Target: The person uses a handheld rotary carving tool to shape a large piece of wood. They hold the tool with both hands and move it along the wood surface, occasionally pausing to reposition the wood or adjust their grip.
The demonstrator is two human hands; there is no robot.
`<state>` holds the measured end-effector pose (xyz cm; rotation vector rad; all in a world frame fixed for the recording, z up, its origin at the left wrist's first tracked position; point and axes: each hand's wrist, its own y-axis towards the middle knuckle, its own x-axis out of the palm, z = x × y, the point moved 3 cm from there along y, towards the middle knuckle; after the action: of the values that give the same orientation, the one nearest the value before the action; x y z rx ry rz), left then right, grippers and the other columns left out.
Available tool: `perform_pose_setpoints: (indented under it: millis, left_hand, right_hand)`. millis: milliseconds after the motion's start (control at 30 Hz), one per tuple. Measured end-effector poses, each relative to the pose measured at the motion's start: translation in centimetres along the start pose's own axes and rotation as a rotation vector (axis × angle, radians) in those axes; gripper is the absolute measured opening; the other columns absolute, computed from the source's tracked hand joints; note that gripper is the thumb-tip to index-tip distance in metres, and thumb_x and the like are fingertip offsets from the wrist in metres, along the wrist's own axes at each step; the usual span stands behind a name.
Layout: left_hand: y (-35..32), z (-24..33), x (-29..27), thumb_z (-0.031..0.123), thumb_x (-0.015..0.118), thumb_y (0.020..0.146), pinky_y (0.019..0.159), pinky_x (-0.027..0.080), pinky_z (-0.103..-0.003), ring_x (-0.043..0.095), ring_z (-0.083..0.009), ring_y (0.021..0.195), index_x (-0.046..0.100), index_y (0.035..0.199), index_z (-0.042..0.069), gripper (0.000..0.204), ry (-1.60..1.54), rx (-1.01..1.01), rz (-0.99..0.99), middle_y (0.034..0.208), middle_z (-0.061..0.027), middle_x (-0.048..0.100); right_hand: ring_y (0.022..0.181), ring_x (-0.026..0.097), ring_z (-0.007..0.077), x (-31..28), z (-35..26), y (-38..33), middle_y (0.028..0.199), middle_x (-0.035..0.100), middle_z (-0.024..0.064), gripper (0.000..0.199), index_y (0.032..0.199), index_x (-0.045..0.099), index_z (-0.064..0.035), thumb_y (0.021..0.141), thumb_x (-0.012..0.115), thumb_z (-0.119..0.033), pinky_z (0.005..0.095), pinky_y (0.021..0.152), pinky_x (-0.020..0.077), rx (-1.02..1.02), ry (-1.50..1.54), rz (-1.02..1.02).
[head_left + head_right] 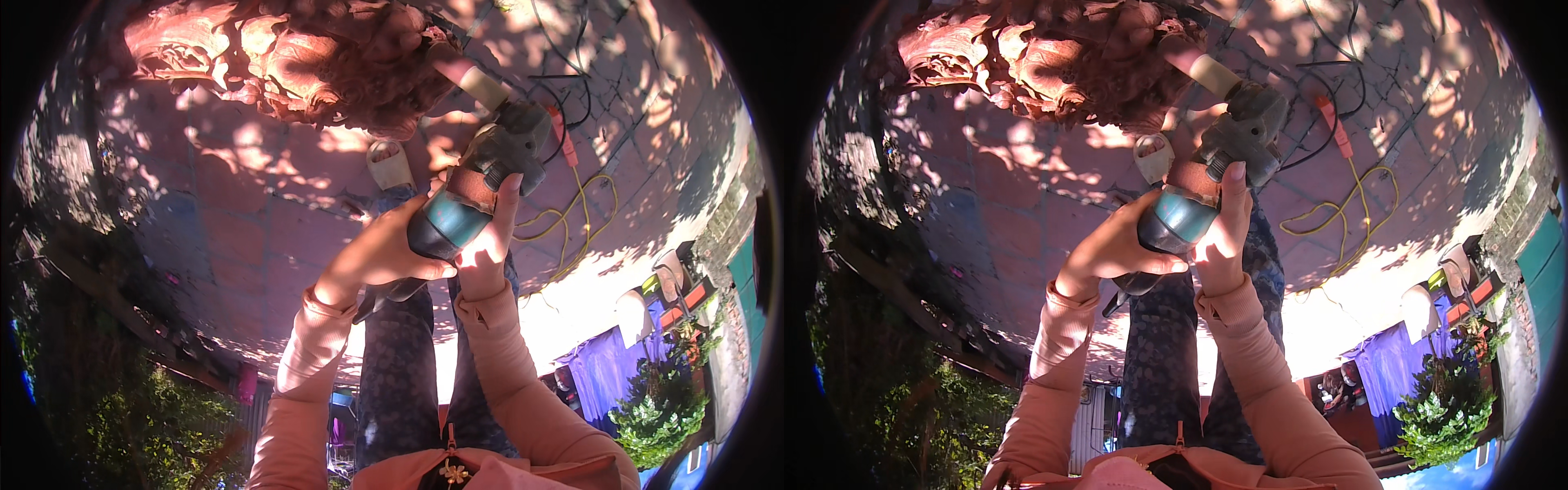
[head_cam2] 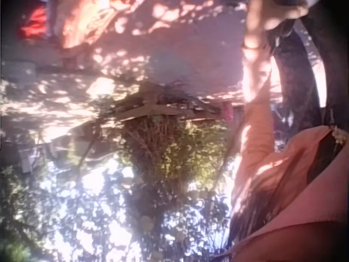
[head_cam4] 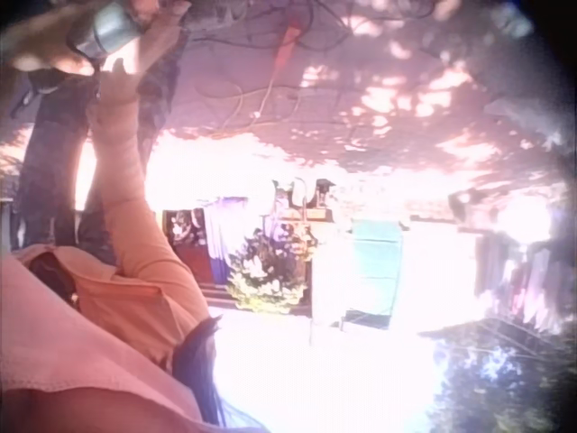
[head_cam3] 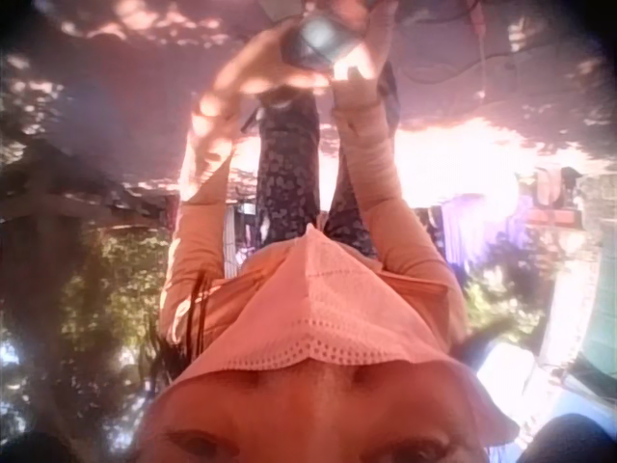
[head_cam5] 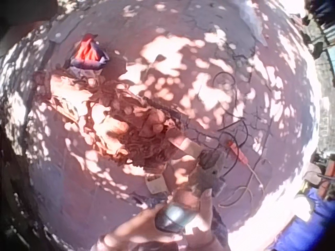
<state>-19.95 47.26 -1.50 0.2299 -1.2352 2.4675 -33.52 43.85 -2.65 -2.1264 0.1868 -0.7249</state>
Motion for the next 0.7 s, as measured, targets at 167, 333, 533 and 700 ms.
perform_pose_setpoints:
  millis: [167,333,533,700]
  left_hand:
    - [-0.7,-1.7,0.2,0.018,0.087,0.062,0.090,0.044,-0.031,0.057,-0.0147,0.100,0.050,0.124,-0.001,0.075,-0.104,0.112,-0.012,0.107,-0.0082,0.062]
    - [-1.3,-3.1,1.6,0.012,0.086,0.061,0.090,0.044,-0.030,0.056,-0.0125,0.099,0.052,0.124,0.001,0.072,-0.260,0.094,0.005,0.108,-0.0060,0.062]
    - [-1.4,-3.3,2.5,0.018,0.086,0.060,0.094,0.042,-0.032,0.054,-0.0154,0.106,0.044,0.133,0.000,0.086,-0.282,0.045,-0.030,0.115,-0.0096,0.060]
    - [0.3,-1.5,1.7,0.016,0.084,0.061,0.088,0.045,-0.031,0.057,-0.0135,0.099,0.049,0.127,0.001,0.076,-0.228,0.190,0.022,0.107,-0.0078,0.063]
  right_hand:
    - [0.091,0.064,0.0244,-0.5,0.8,-0.9,0.101,0.062,0.0150,0.071,0.122,0.049,0.0011,0.091,0.044,-0.062,0.0362,0.080,0.0538,-0.009,-0.214,0.040]
    - [0.087,0.060,0.0154,-0.8,0.7,-2.0,0.102,0.061,0.0084,0.057,0.115,0.055,0.0039,0.088,0.060,-0.047,0.0276,0.075,0.0482,-0.013,-0.284,0.101]
    - [0.087,0.060,0.0156,-0.8,0.0,-1.9,0.102,0.061,0.0088,0.057,0.115,0.055,0.0031,0.089,0.059,-0.048,0.0277,0.078,0.0472,-0.064,-0.349,0.044]
    - [0.089,0.062,0.0175,-0.1,-0.4,-0.3,0.102,0.062,0.0103,0.061,0.116,0.054,0.0032,0.091,0.053,-0.053,0.0304,0.079,0.0497,-0.084,-0.161,-0.003]
